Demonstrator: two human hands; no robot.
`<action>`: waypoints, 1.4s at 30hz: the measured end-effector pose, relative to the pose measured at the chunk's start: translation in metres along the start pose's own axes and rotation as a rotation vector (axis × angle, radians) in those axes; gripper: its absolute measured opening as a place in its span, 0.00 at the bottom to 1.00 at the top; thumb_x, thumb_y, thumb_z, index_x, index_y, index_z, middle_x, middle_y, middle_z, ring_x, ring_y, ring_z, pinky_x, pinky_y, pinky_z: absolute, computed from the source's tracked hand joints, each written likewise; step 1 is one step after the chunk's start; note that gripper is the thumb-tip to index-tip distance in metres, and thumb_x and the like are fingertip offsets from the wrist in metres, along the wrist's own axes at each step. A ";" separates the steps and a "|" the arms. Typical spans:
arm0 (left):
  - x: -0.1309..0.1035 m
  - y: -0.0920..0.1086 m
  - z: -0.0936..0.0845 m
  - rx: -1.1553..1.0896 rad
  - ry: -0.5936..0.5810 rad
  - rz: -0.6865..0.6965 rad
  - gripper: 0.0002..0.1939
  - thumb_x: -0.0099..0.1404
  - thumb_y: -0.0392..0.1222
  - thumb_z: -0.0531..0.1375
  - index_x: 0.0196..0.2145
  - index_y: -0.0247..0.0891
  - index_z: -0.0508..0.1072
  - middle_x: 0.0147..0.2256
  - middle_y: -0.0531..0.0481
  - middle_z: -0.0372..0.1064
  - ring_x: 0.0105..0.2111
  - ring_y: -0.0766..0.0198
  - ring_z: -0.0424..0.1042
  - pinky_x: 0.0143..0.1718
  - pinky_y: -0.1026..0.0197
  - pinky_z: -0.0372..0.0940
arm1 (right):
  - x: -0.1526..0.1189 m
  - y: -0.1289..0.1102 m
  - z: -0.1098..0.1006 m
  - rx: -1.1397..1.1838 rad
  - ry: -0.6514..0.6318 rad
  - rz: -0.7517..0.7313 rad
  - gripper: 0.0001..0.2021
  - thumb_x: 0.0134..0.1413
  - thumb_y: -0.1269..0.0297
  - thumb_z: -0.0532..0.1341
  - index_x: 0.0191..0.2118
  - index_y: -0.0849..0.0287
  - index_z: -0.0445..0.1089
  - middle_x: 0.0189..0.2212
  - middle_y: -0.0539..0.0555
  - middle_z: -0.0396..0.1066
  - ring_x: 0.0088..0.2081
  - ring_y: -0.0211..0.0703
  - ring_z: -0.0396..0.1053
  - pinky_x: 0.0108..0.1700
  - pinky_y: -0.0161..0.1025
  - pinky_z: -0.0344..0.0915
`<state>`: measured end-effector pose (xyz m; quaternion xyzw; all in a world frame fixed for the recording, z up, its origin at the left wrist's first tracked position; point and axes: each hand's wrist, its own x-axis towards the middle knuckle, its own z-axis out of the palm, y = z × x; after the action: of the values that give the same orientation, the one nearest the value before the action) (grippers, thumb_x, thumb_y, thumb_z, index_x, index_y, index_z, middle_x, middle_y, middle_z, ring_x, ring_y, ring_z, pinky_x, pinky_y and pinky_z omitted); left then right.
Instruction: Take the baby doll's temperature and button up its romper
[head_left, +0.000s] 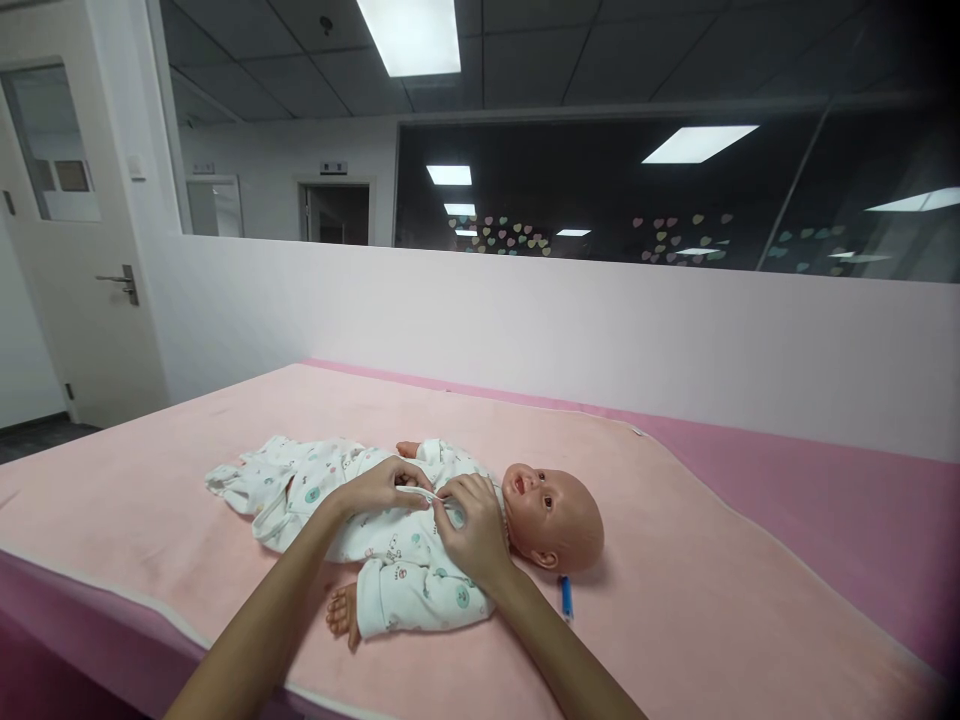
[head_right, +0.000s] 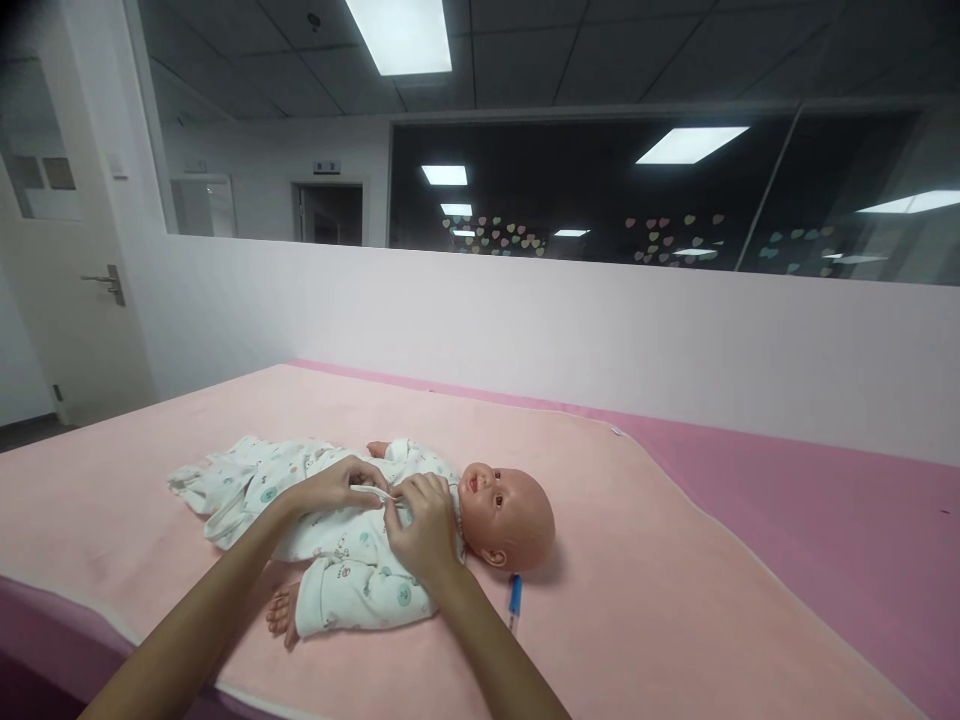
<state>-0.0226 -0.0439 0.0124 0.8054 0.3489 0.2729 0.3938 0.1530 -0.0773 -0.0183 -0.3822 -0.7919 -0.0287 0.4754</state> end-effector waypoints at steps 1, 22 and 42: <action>0.000 -0.001 0.000 -0.003 -0.001 -0.002 0.15 0.52 0.48 0.60 0.34 0.35 0.74 0.27 0.52 0.66 0.28 0.72 0.60 0.29 0.70 0.53 | 0.000 0.000 0.000 -0.001 -0.003 -0.001 0.05 0.50 0.70 0.55 0.26 0.59 0.63 0.26 0.51 0.64 0.32 0.39 0.58 0.37 0.38 0.52; 0.001 -0.003 -0.001 -0.093 0.012 -0.048 0.14 0.48 0.47 0.64 0.27 0.32 0.71 0.22 0.56 0.60 0.25 0.74 0.57 0.27 0.70 0.50 | 0.003 0.001 0.001 0.026 -0.004 0.057 0.06 0.52 0.69 0.55 0.25 0.59 0.63 0.26 0.50 0.64 0.33 0.40 0.59 0.37 0.38 0.52; 0.000 -0.005 -0.002 -0.133 0.054 -0.040 0.14 0.46 0.46 0.65 0.26 0.32 0.73 0.21 0.54 0.61 0.24 0.74 0.57 0.25 0.70 0.50 | 0.003 0.003 0.002 0.047 -0.020 0.030 0.07 0.54 0.69 0.53 0.26 0.58 0.63 0.26 0.49 0.65 0.33 0.38 0.60 0.39 0.38 0.52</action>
<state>-0.0259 -0.0401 0.0094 0.7627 0.3567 0.3090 0.4422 0.1522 -0.0727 -0.0176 -0.3830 -0.7912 0.0009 0.4768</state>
